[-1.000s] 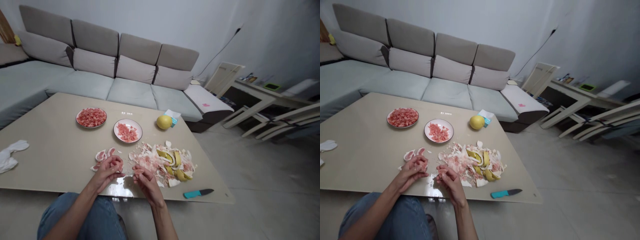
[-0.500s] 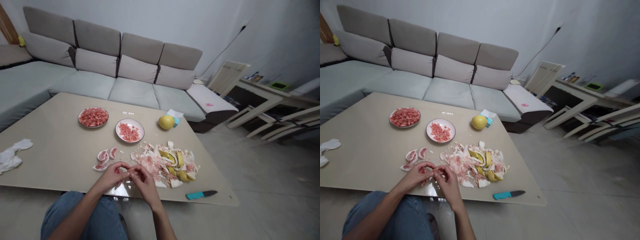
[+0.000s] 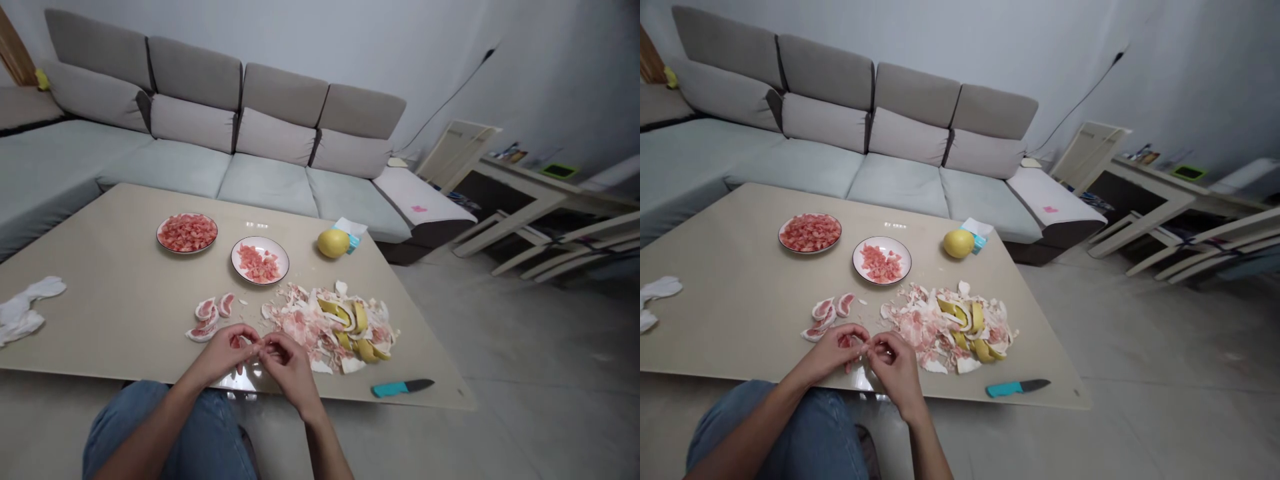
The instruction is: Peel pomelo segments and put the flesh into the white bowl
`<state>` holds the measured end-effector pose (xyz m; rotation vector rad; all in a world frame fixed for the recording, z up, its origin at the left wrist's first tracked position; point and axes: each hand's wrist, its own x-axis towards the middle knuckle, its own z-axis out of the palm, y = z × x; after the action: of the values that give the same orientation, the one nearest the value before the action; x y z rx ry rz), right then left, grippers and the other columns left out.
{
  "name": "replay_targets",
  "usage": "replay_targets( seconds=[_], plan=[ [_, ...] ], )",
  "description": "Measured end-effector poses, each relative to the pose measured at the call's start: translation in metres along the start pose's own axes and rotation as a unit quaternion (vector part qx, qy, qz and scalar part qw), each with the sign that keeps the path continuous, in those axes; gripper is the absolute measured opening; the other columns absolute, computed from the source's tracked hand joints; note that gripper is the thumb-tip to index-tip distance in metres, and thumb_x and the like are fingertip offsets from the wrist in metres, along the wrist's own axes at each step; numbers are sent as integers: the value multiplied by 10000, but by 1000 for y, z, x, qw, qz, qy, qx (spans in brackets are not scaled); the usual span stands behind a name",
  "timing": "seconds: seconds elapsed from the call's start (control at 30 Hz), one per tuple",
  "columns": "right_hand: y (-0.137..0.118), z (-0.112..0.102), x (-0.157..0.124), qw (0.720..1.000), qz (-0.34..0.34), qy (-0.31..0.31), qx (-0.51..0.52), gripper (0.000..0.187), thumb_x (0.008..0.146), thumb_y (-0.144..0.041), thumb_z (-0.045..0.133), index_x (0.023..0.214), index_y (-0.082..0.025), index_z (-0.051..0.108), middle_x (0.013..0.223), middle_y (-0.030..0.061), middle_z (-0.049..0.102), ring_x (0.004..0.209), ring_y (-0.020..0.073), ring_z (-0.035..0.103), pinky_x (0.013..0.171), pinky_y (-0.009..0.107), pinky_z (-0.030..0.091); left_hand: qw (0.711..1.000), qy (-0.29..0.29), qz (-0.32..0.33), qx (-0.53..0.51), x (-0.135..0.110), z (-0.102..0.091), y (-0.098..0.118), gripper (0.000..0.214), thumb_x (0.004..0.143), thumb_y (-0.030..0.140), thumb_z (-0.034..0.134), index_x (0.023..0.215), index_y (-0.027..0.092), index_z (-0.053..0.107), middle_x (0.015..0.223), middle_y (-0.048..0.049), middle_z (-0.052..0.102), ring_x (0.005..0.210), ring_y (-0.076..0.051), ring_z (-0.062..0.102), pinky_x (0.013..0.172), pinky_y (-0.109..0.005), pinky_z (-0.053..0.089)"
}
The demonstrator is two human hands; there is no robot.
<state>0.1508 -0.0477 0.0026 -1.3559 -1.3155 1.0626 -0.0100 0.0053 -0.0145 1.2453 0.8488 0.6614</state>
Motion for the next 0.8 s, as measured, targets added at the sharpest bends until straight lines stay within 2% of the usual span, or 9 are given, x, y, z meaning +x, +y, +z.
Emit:
replay_targets(
  seconds=[0.1,0.23,0.33,0.4,0.5,0.6,0.7,0.8],
  plan=[
    [3,-5,4,998,43,-31,44,154,734,-300,732,788,-168,675,758,23,647,645,134,609,563,209,466,1000,-7,2,15,-2,0,3,286,740,376,693,886,133,663,692,-12,631,447,-84,513,422,-193,414],
    [9,-13,11,984,94,-93,118,221,677,-315,775,790,-160,665,659,-6,655,587,118,599,565,209,455,1000,-3,-5,3,-3,2,7,234,720,318,710,859,135,667,596,17,602,465,-101,544,469,-200,419],
    [9,-14,15,977,110,-115,142,230,664,-327,777,781,-165,664,657,-8,663,590,131,614,581,231,476,1000,6,-6,-22,-2,6,7,221,704,304,725,838,142,656,603,14,609,512,-120,572,519,-220,448],
    [7,-11,16,982,101,-96,130,217,677,-333,766,782,-170,668,663,-2,664,612,147,628,602,249,496,999,29,8,-34,-1,8,7,201,698,291,732,809,146,647,633,4,625,557,-131,589,556,-230,460],
    [3,-4,15,997,48,-12,63,187,692,-329,752,767,-177,675,700,19,658,658,165,631,605,250,511,995,70,49,-43,2,9,6,166,688,256,741,768,151,642,677,-4,633,619,-137,596,616,-237,477],
    [1,3,13,998,-5,51,26,151,732,-325,716,777,-186,679,807,48,654,740,179,631,640,255,526,991,102,71,-56,4,7,5,168,690,260,745,773,149,651,748,-18,634,671,-143,593,647,-250,504],
    [1,7,13,996,-18,62,57,135,754,-317,703,797,-191,680,854,47,645,788,181,627,717,276,529,988,106,55,-93,3,5,5,210,701,304,744,817,149,662,809,-33,641,721,-158,597,658,-277,539],
    [3,9,13,991,0,63,121,156,740,-318,724,812,-187,681,855,36,642,796,175,621,748,283,522,984,107,40,-133,2,5,6,239,701,327,754,832,148,666,840,-34,653,754,-158,607,687,-284,553]
  ],
)
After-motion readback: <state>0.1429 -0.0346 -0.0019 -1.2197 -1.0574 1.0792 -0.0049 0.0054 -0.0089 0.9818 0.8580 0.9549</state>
